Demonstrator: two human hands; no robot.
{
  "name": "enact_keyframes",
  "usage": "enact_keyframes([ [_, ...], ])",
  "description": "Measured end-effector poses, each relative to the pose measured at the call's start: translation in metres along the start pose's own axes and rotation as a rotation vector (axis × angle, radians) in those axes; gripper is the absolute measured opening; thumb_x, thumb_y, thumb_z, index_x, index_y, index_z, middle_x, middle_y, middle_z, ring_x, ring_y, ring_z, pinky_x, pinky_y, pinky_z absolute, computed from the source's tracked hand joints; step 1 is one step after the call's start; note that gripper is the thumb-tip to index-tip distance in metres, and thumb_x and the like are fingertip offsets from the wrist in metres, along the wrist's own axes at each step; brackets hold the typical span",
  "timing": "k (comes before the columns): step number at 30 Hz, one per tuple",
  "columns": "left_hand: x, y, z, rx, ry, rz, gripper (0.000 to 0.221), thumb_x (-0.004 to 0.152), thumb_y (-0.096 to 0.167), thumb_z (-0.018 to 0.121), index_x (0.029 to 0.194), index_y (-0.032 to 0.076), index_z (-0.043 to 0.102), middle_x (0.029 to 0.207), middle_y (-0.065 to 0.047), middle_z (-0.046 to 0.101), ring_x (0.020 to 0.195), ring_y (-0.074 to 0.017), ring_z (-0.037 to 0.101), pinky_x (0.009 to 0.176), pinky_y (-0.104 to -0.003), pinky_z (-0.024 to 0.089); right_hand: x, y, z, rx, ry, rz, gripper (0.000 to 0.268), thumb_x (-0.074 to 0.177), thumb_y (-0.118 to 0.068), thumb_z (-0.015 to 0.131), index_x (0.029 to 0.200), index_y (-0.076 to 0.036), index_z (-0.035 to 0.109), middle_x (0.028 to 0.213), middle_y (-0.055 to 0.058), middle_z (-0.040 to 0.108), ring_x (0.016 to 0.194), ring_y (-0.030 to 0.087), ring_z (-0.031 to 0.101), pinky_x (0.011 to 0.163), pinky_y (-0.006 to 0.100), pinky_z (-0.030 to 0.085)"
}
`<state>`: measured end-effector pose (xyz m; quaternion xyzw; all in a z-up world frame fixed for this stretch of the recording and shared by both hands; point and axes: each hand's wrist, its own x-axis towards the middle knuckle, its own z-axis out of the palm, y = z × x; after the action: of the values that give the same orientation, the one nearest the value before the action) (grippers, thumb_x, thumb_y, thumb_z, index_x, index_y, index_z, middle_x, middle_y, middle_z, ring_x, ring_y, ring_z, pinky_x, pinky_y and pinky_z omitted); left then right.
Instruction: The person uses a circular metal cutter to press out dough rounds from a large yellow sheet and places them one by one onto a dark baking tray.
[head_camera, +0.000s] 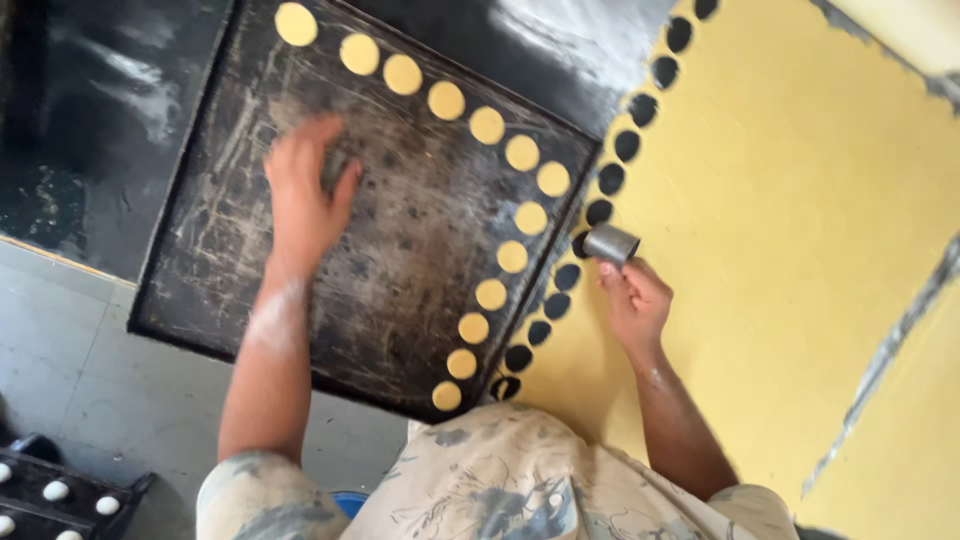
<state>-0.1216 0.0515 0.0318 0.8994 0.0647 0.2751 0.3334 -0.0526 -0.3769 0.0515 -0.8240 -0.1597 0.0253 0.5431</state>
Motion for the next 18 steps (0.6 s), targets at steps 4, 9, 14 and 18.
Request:
enact_keyframes([
  [4, -0.079, 0.084, -0.01, -0.163, -0.088, 0.061, 0.035, 0.092, 0.007, 0.075, 0.126, 0.006, 0.066, 0.129, -0.014, 0.068, 0.119, -0.0351, 0.063, 0.103, -0.046, 0.049, -0.066, 0.012, -0.022, -0.172, 0.073, -0.021, 0.009, 0.097, -0.002, 0.073, 0.102, 0.006, 0.071, 0.083, 0.009, 0.068, 0.071, 0.01, 0.062, 0.061, 0.024, 0.046],
  [9, -0.147, 0.134, -0.002, -0.202, -0.214, 0.04, 0.029, 0.089, 0.006, 0.075, 0.118, 0.008, 0.071, 0.117, -0.01, 0.071, 0.107, -0.0325, 0.065, 0.093, -0.043, 0.053, -0.126, 0.014, -0.035, -0.274, 0.072, -0.039, 0.011, 0.095, -0.006, 0.076, 0.1, 0.004, 0.073, 0.082, 0.011, 0.069, 0.069, 0.013, 0.066, 0.061, 0.026, 0.049],
  [14, -0.186, 0.141, 0.007, -0.31, -0.348, 0.084, 0.024, 0.091, 0.008, 0.075, 0.115, 0.008, 0.073, 0.107, -0.01, 0.07, 0.099, -0.0328, 0.065, 0.086, -0.045, 0.052, -0.173, 0.01, -0.075, -0.372, 0.163, -0.05, 0.009, 0.101, -0.007, 0.073, 0.101, 0.002, 0.074, 0.088, 0.012, 0.071, 0.076, 0.016, 0.068, 0.066, 0.028, 0.051],
  [18, -0.203, 0.128, 0.005, -0.398, -0.426, 0.218, 0.026, 0.091, 0.006, 0.073, 0.116, 0.006, 0.071, 0.108, -0.013, 0.068, 0.1, -0.0346, 0.064, 0.086, -0.046, 0.051, -0.213, -0.008, -0.064, -0.407, 0.381, -0.005, 0.011, 0.103, -0.008, 0.075, 0.106, 0.003, 0.073, 0.086, 0.013, 0.069, 0.074, 0.019, 0.065, 0.068, 0.031, 0.051],
])
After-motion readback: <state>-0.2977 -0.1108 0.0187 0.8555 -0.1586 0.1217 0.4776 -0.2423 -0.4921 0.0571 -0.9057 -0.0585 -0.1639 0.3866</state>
